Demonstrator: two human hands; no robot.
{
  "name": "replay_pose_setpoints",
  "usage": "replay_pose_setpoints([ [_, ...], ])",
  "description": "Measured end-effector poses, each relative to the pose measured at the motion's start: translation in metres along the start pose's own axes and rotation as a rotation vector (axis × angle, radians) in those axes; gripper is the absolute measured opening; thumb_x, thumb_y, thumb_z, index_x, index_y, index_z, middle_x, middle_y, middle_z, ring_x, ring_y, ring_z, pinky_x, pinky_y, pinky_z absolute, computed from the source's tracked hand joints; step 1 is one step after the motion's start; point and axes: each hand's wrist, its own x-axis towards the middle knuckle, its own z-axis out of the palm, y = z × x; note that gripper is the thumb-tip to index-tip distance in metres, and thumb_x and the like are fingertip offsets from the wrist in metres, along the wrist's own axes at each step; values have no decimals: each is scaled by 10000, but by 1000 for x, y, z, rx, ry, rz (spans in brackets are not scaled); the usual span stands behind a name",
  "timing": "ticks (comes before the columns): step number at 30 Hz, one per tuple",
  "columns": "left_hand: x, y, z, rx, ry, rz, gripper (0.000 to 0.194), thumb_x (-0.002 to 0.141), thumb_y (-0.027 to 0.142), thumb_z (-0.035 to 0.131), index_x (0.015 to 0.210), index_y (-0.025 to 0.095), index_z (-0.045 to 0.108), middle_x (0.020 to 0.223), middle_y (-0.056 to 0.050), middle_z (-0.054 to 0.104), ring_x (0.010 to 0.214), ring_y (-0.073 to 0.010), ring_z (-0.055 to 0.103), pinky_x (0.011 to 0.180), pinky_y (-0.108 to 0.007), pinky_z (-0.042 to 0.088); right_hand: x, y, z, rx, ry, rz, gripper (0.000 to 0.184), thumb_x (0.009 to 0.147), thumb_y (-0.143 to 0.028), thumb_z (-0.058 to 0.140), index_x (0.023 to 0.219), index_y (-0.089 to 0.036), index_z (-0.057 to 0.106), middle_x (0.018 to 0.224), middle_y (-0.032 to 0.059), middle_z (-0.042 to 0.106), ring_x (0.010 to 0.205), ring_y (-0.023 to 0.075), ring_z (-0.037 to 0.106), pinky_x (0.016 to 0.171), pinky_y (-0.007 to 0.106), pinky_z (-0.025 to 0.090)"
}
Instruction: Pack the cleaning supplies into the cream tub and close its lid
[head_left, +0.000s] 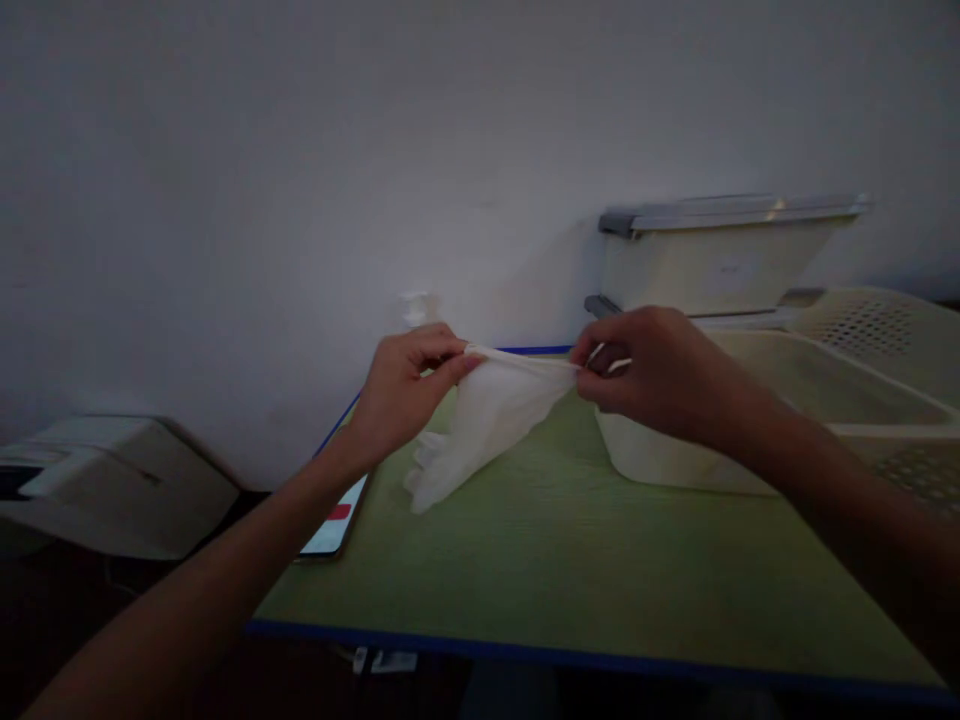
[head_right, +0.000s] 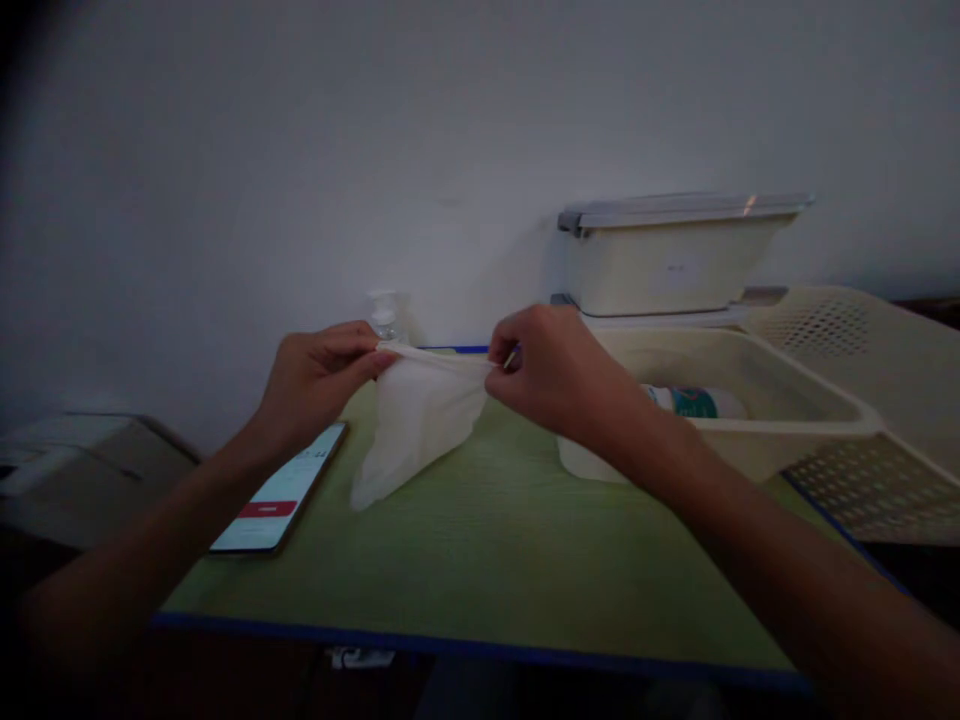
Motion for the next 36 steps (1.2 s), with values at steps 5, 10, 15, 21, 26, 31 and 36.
replay_pose_setpoints([
  [5, 33, 10, -17, -110, 79, -79, 177, 682, 159, 594, 505, 158, 608, 499, 35, 494, 504, -84, 438, 502, -207, 349, 43, -16, -41, 74, -74, 52, 137, 576, -39, 609, 533, -167, 630, 466, -15, 570, 443, 111, 527, 403, 209, 382],
  [10, 58, 16, -26, -249, 164, -112, 178, 676, 142, 606, 498, 126, 603, 477, 32, 508, 469, -57, 420, 484, -182, 350, 68, -29, -69, 242, -52, 109, 198, 612, 5, 638, 503, -160, 615, 524, 6, 578, 529, 129, 568, 510, 243, 475],
  [15, 69, 23, -29, -318, 190, -131, 123, 678, 143, 629, 563, 101, 633, 491, 29, 522, 477, -56, 444, 523, -193, 392, 75, -31, -79, 464, -19, 265, 272, 700, 24, 573, 483, -140, 568, 532, 10, 563, 501, 87, 548, 521, 199, 491],
  [21, 66, 33, -24, -365, 169, -195, 100, 686, 138, 632, 592, 105, 645, 526, 27, 548, 490, -56, 459, 558, -206, 408, 57, -29, -82, 754, -68, 294, 306, 745, 90, 470, 575, -154, 541, 514, -16, 546, 485, 45, 528, 507, 126, 456],
  [26, 61, 37, -20, -393, 129, -246, 125, 696, 135, 622, 574, 116, 639, 521, 33, 547, 501, -59, 465, 572, -208, 404, 49, -17, -77, 755, -61, 243, 308, 739, 58, 506, 527, -140, 609, 593, 16, 611, 537, 47, 552, 574, 140, 474],
  [31, 57, 41, -18, -422, 89, -263, 163, 709, 147, 611, 550, 123, 634, 533, 25, 560, 507, -61, 466, 565, -207, 387, 44, -7, -75, 520, 33, 42, 116, 625, -61, 684, 608, -174, 670, 614, -4, 637, 544, 72, 542, 548, 190, 458],
  [36, 57, 39, -16, -419, 110, -255, 133, 685, 183, 642, 564, 130, 654, 546, 19, 571, 516, -64, 461, 550, -206, 370, 42, -5, -76, 383, 113, -42, 36, 629, -156, 694, 606, -171, 669, 573, 0, 621, 511, 79, 501, 496, 217, 413],
])
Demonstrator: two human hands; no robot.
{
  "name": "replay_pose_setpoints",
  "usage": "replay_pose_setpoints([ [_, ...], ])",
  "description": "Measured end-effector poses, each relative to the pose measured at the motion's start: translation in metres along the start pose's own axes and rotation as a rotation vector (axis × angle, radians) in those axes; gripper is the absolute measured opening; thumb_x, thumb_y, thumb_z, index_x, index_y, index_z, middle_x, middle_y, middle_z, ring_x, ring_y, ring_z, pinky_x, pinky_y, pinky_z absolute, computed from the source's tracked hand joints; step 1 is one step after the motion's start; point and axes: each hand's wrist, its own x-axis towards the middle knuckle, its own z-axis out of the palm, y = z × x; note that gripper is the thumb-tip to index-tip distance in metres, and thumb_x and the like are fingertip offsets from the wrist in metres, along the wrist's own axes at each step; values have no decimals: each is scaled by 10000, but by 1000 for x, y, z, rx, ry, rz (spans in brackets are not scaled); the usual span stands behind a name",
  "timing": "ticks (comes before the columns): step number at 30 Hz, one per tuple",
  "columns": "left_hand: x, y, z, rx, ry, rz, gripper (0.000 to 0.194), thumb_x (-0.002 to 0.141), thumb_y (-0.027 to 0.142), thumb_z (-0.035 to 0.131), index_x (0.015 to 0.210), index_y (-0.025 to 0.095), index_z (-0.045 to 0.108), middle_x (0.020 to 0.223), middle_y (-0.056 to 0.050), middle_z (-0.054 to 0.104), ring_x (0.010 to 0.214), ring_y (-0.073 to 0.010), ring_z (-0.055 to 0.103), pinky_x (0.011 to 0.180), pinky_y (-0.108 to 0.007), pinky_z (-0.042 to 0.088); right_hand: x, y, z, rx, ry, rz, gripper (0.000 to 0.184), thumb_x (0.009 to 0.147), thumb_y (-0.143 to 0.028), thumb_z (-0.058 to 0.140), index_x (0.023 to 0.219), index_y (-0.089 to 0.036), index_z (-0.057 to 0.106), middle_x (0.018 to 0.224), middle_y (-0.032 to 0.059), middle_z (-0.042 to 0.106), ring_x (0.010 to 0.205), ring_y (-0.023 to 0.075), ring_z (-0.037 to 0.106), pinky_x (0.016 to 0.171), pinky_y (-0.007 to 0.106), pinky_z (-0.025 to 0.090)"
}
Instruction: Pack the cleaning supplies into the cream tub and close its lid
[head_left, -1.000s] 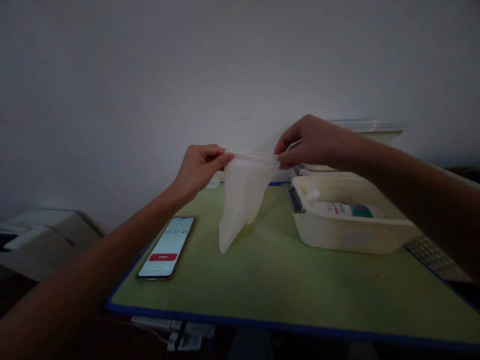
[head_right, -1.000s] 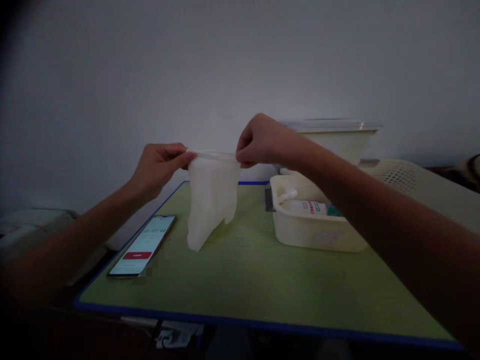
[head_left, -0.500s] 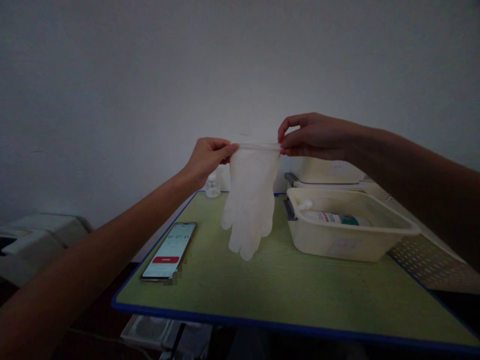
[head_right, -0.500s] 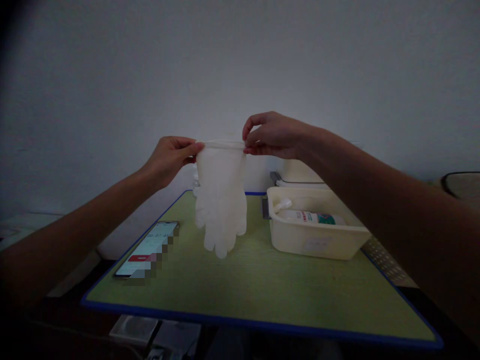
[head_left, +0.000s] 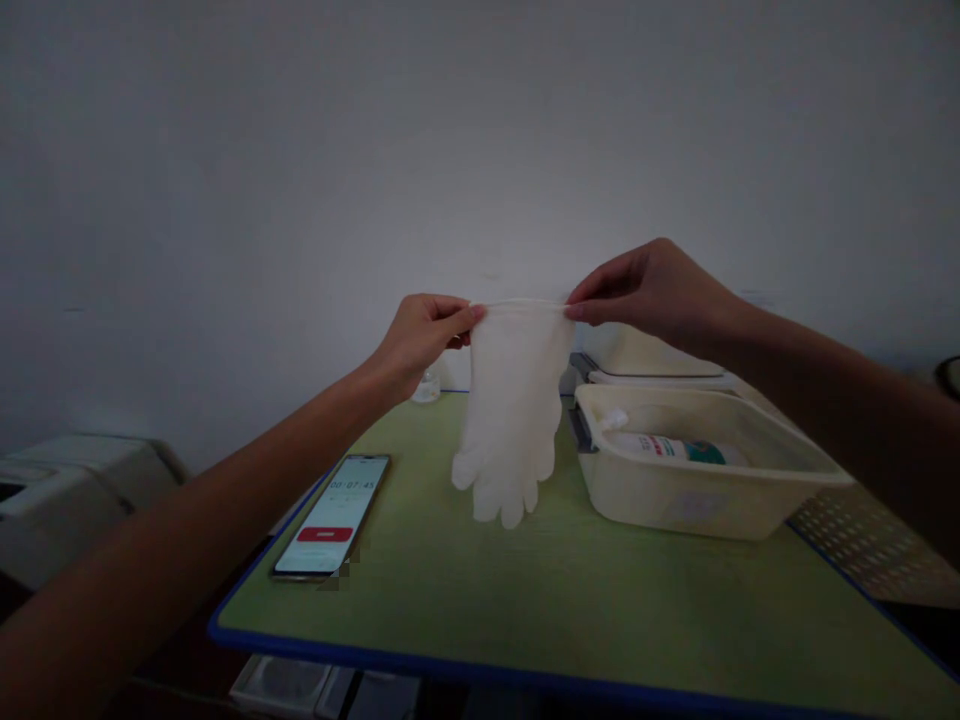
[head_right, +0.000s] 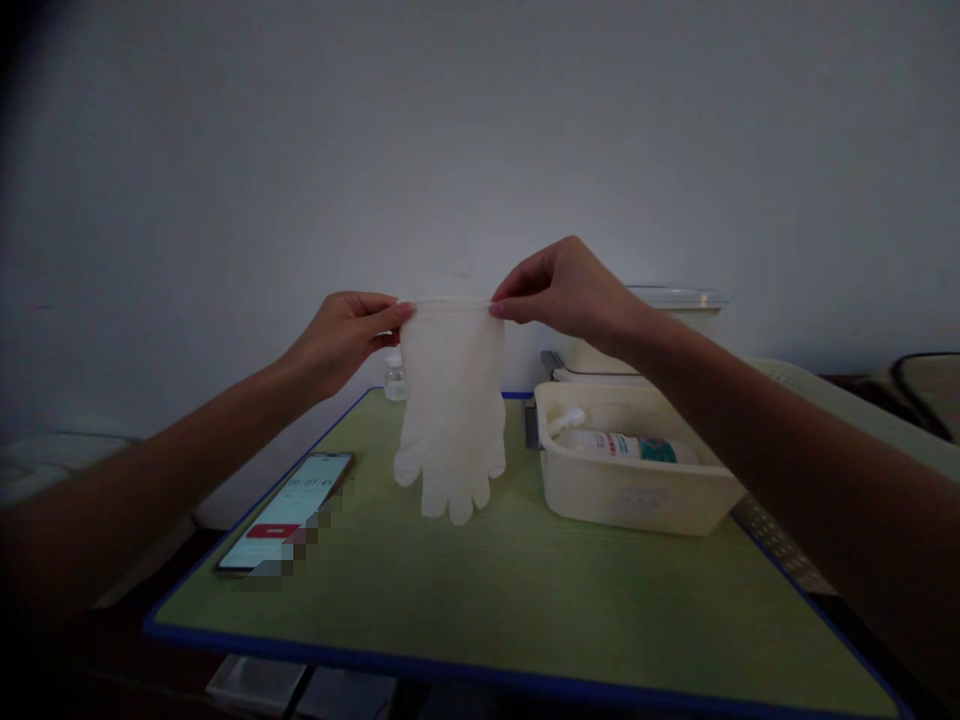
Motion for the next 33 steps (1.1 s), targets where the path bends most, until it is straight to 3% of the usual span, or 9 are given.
replay_pose_setpoints([
  [10, -2, -3, -4, 51, 18, 70, 165, 679, 203, 630, 527, 142, 610, 510, 33, 511, 501, -72, 432, 515, -207, 337, -1, -8, 6, 110, 49, 70, 121, 619, -106, 697, 590, -170, 599, 524, -17, 559, 474, 82, 465, 462, 219, 382],
  [15, -3, 7, -8, 217, 64, 110, 193, 702, 194, 610, 516, 144, 597, 437, 48, 456, 413, -59, 352, 423, -209, 239, 3, -15, 5, 64, -39, 85, 151, 612, -58, 698, 700, -164, 638, 542, -28, 580, 498, 86, 504, 502, 219, 392],
  [19, 0, 10, -15, 344, -5, 82, 191, 721, 240, 614, 561, 138, 632, 387, 50, 431, 365, -51, 305, 394, -210, 187, 7, -22, 4, -96, -127, 90, 145, 579, -59, 726, 679, -150, 676, 540, -22, 588, 503, 90, 510, 510, 222, 394],
  [22, 1, 13, -15, 351, 38, 103, 180, 735, 236, 614, 579, 150, 640, 401, 50, 430, 364, -51, 302, 386, -209, 195, 6, -30, 5, -149, 24, 63, 85, 596, -95, 733, 639, -139, 675, 553, -9, 593, 503, 85, 488, 503, 225, 375],
  [24, 1, 17, -11, 315, 141, 261, 178, 745, 202, 610, 572, 163, 630, 439, 53, 430, 389, -52, 320, 397, -208, 222, 4, -36, 6, -136, 183, -8, 50, 629, -131, 720, 653, -137, 676, 583, -5, 592, 527, 88, 489, 513, 228, 371],
  [26, 2, 21, -7, 315, 176, 384, 183, 727, 146, 625, 546, 166, 614, 472, 52, 434, 429, -55, 356, 422, -206, 255, 2, -40, 7, -131, 173, -50, 55, 619, -115, 716, 639, -140, 671, 579, -9, 571, 566, 105, 511, 532, 231, 380],
  [29, 4, 22, -2, 333, 153, 264, 189, 708, 110, 636, 527, 156, 606, 439, 54, 412, 427, -61, 360, 427, -211, 255, 2, -40, 6, -111, 13, -36, 113, 582, -48, 713, 583, -142, 650, 531, -17, 527, 618, 135, 539, 549, 233, 395],
  [33, 7, 22, -2, 232, 183, 143, 199, 760, 178, 603, 564, 145, 616, 437, 49, 410, 399, -52, 339, 406, -201, 230, 4, -40, 6, -57, 155, 22, 111, 615, -64, 713, 605, -154, 649, 519, -17, 517, 603, 130, 542, 515, 222, 394],
])
